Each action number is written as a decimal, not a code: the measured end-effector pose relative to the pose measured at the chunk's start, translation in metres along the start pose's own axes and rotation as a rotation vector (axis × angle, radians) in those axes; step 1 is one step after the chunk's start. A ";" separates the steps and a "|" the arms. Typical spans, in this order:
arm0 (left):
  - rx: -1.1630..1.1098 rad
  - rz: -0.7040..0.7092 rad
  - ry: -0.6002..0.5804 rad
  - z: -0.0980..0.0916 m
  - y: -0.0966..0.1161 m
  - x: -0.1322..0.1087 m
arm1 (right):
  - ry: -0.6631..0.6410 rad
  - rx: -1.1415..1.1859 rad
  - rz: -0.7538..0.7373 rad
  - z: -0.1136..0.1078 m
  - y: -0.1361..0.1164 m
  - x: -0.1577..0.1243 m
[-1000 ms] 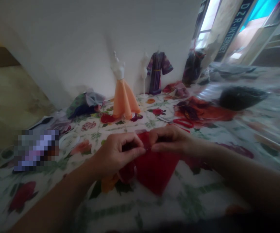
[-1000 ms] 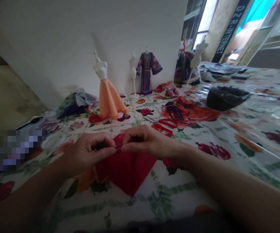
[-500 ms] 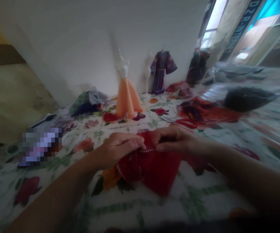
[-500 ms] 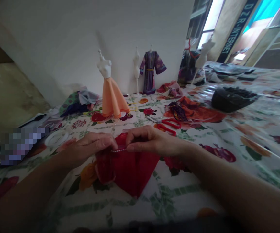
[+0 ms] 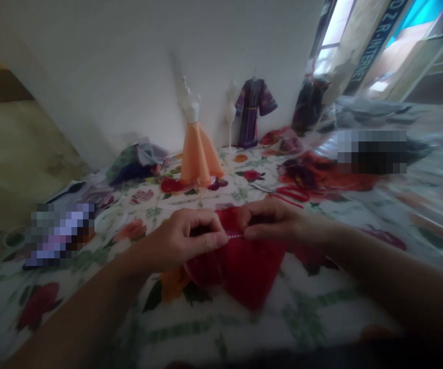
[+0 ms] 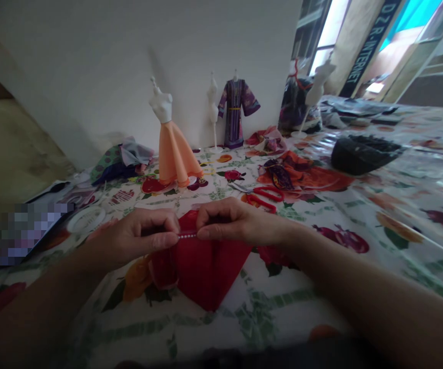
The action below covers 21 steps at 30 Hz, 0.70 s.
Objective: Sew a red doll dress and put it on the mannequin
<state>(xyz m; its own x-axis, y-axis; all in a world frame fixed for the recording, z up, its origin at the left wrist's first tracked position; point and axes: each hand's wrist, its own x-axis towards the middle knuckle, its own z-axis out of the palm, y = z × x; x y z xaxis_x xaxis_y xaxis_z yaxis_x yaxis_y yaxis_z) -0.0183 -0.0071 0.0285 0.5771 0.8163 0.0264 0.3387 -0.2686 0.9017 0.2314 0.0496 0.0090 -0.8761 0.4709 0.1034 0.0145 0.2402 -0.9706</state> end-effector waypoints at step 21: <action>-0.256 -0.115 0.012 0.006 -0.009 0.002 | 0.032 0.000 0.025 0.000 0.001 0.000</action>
<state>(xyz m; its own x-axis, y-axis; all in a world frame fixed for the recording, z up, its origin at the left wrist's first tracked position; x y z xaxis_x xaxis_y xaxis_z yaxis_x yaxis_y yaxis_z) -0.0153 -0.0058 0.0172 0.5364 0.8403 -0.0788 0.2020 -0.0371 0.9787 0.2309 0.0497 0.0084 -0.8596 0.5037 0.0861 0.0360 0.2278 -0.9730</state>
